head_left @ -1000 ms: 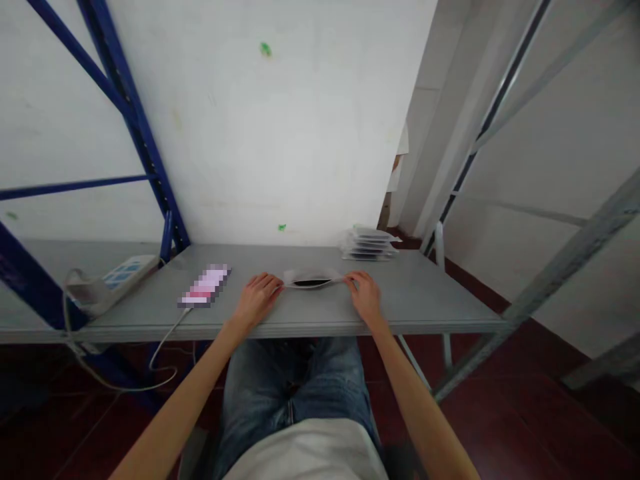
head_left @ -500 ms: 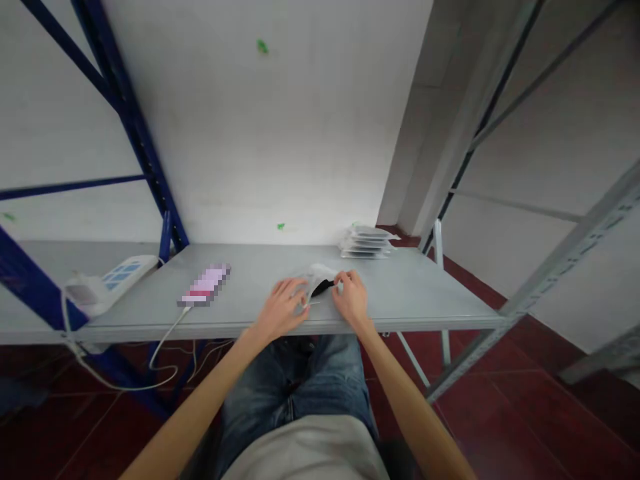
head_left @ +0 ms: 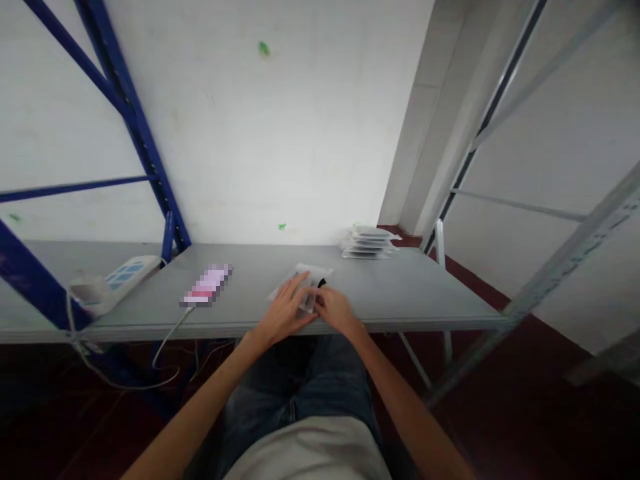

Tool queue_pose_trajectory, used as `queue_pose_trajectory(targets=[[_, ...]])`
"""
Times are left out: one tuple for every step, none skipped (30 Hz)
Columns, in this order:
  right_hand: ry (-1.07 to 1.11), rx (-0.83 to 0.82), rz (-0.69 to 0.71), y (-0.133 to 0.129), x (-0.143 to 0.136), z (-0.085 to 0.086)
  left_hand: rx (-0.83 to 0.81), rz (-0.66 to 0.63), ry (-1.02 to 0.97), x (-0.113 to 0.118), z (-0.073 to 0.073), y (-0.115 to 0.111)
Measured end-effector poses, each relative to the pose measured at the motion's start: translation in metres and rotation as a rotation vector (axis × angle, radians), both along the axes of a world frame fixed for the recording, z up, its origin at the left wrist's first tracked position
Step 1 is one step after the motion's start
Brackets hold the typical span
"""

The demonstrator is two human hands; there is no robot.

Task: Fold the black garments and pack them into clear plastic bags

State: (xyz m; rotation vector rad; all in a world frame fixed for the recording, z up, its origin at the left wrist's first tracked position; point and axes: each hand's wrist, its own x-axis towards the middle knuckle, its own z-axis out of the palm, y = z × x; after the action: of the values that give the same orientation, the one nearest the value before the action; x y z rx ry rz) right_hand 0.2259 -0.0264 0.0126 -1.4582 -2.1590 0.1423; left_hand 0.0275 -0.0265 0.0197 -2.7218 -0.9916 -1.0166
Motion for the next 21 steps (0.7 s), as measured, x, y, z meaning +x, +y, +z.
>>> queue_pose_trajectory(targets=[[-0.005,0.013,-0.008,0.001,-0.001,-0.001,-0.037,0.011,-0.007,-0.002,-0.002,0.002],[-0.001,0.030,-0.010,0.002,0.000,-0.001,-0.076,0.019,-0.012,-0.004,-0.004,0.004],[0.011,0.047,-0.009,0.003,0.001,-0.002,-0.116,0.027,-0.012,-0.007,-0.006,0.006],[0.028,0.059,-0.006,0.005,0.003,-0.001,-0.155,0.034,-0.009,-0.009,-0.009,0.008],[0.047,0.065,0.000,0.007,0.007,-0.001,-0.188,0.041,-0.003,-0.012,-0.011,0.011],[0.067,0.066,0.004,0.010,0.012,-0.001,-0.217,0.053,0.005,-0.014,-0.012,0.013],[0.086,0.062,0.009,0.013,0.019,0.000,-0.241,0.070,0.014,-0.015,-0.014,0.014],[0.106,0.055,0.013,0.016,0.027,0.000,-0.263,0.091,0.026,-0.016,-0.015,0.015],[0.127,0.046,0.019,0.019,0.036,0.000,-0.283,0.116,0.040,-0.017,-0.016,0.016],[0.148,0.039,0.022,0.021,0.047,0.001,-0.302,0.139,0.059,-0.016,-0.017,0.017],[0.169,0.032,0.025,0.023,0.058,0.001,-0.318,0.160,0.078,-0.016,-0.017,0.016],[0.187,0.024,0.025,0.025,0.071,0.001,-0.330,0.181,0.093,-0.015,-0.017,0.016],[0.201,0.013,0.024,0.026,0.084,0.001,-0.336,0.203,0.104,-0.014,-0.016,0.015],[0.209,-0.001,0.022,0.026,0.097,0.001,-0.333,0.225,0.108,-0.013,-0.015,0.015],[0.215,-0.018,0.015,0.025,0.110,0.002,-0.323,0.242,0.107,-0.013,-0.013,0.014],[0.220,-0.033,0.004,0.024,0.122,0.002,-0.302,0.251,0.100,-0.014,-0.011,0.014],[0.226,-0.046,-0.012,0.023,0.134,0.002,-0.269,0.246,0.090,-0.015,-0.008,0.015],[0.232,-0.059,-0.030,0.022,0.144,0.003,-0.228,0.227,0.079,-0.016,-0.006,0.016],[0.238,-0.068,-0.046,0.020,0.153,0.003,-0.182,0.194,0.072,-0.018,-0.003,0.017],[0.242,-0.070,-0.063,0.019,0.159,0.003,-0.141,0.159,0.071,-0.020,-0.002,0.019],[0.244,-0.065,-0.079,0.018,0.163,0.003,-0.105,0.133,0.074,-0.022,-0.001,0.021]])
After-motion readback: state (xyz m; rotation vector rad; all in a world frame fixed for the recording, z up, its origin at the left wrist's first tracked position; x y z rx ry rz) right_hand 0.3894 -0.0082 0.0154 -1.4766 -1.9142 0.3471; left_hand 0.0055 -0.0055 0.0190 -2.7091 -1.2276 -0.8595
